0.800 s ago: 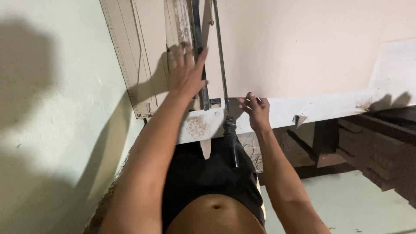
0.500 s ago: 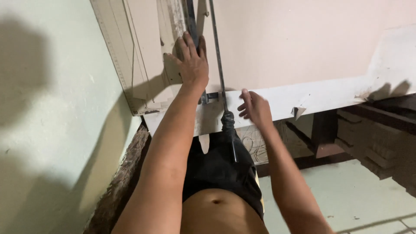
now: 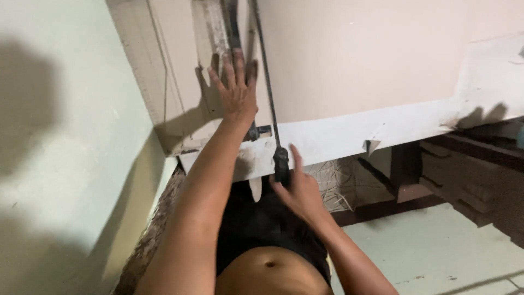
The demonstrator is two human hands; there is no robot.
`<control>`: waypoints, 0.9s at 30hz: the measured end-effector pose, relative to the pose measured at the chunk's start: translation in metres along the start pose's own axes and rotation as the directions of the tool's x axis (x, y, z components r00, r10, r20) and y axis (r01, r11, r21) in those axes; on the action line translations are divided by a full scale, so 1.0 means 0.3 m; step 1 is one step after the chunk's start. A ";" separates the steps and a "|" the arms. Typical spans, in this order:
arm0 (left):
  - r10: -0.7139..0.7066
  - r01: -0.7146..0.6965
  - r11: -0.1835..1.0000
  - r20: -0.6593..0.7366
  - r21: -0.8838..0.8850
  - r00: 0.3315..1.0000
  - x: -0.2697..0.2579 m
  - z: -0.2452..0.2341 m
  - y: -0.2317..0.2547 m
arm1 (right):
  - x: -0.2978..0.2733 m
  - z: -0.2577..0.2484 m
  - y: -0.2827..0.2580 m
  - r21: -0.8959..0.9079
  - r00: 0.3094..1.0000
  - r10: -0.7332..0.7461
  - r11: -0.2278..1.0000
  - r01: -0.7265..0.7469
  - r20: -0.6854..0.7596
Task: The person uses a manual paper cutter to slice a large sheet of paper into smaller rectangular pieces. They repeatedly align the paper against the guide, pull down the cutting lever, and remove the cut sections.
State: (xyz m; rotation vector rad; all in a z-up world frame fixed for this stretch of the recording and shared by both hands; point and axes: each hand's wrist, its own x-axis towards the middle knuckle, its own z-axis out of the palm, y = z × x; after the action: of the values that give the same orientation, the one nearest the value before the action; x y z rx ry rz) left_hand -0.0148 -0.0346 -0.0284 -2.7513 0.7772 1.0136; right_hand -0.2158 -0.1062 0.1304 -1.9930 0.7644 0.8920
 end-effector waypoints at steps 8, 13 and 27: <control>0.630 -0.511 0.761 -0.266 0.400 0.730 -0.038 0.262 -0.080 | 0.327 -0.063 0.297 0.685 0.959 0.279 0.707 -0.176 -0.042; 0.615 -0.604 0.695 0.113 0.390 0.781 -0.086 0.173 -0.282 | 0.522 -0.053 0.496 0.996 0.948 0.310 0.069 0.056 -0.075; 0.020 -0.011 0.997 0.120 -0.078 0.993 0.022 -0.001 -0.024 | 0.519 0.025 0.350 0.897 0.975 0.208 0.441 -0.027 -0.073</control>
State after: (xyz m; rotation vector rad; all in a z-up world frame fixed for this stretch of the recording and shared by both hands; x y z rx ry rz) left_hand -0.0069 -0.0314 -0.0329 -2.7197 0.7572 1.2258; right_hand -0.2097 -0.1817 -0.0415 -1.0343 1.1797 0.2216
